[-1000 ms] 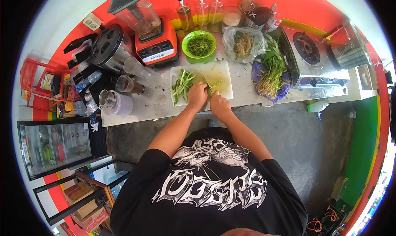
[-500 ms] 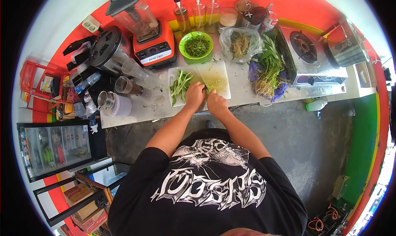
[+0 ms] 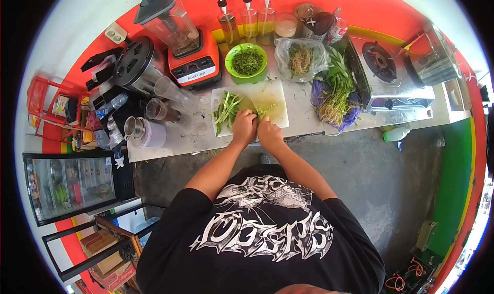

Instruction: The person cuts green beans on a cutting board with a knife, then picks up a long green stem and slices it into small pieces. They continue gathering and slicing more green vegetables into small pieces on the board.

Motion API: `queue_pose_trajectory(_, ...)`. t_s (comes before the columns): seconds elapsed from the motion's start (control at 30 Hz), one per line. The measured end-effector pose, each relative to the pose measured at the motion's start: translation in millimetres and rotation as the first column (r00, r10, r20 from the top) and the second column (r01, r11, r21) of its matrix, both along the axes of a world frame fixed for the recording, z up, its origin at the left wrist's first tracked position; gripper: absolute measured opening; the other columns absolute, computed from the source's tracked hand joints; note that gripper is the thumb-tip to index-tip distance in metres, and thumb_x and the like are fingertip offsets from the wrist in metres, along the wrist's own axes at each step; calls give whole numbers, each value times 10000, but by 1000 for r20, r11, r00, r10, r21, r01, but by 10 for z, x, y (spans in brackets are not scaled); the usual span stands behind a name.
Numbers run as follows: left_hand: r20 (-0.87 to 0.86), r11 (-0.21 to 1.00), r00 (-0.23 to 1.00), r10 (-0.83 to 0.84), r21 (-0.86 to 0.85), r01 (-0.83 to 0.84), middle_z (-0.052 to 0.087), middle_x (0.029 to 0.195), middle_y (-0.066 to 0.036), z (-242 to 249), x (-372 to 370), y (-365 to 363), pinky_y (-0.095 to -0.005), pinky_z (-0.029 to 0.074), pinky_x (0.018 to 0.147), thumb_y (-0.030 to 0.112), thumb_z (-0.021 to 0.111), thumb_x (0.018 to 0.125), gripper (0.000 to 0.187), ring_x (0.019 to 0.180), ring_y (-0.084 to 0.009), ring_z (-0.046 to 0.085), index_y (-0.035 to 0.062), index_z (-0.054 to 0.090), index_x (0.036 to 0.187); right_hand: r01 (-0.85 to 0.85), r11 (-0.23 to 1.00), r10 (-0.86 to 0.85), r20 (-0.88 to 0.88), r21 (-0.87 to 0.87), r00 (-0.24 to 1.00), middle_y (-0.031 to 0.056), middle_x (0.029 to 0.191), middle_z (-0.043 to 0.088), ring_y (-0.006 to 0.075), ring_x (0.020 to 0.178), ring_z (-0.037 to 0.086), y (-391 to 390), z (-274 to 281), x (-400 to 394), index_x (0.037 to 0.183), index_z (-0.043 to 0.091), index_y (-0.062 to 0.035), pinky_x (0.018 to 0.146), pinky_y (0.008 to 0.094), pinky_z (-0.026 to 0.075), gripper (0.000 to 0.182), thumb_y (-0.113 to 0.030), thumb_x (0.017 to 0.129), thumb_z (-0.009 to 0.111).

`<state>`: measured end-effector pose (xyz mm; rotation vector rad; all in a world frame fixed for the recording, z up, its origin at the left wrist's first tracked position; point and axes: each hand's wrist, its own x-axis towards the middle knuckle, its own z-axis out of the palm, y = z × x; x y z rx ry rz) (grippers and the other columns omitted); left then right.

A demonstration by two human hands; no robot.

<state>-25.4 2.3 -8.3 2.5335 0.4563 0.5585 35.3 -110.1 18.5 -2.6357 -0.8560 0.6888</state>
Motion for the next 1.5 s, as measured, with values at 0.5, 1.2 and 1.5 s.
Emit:
queue_pose_trajectory(0.5,-24,957,998,50,-283,-55,675,946,-106,-88,66,41,-424,506,848,54,682,858,118,995,-334,622,48,732,965,150,987,-153,47,65,987,298,961,703,483,911,690,-358,14,260,1080,505,9,819,553,544,360,-347,1034,495)
queue_pose_trajectory(1.2,-20,973,978,-210,100,210,664,1003,-78,72,-112,217,-393,514,879,17,666,794,188,972,-281,615,49,764,951,30,1000,-30,90,9,995,239,844,714,436,801,718,-366,85,93,1041,539,2,722,509,577,349,-344,1038,490)
queue_pose_trajectory(1.5,-101,981,982,-159,98,168,642,976,-82,40,-41,193,-385,516,875,-3,604,777,240,975,-272,617,50,773,939,-29,999,33,106,-37,994,223,875,731,389,828,736,-125,63,212,1074,495,-4,730,467,588,303,-305,1056,464)
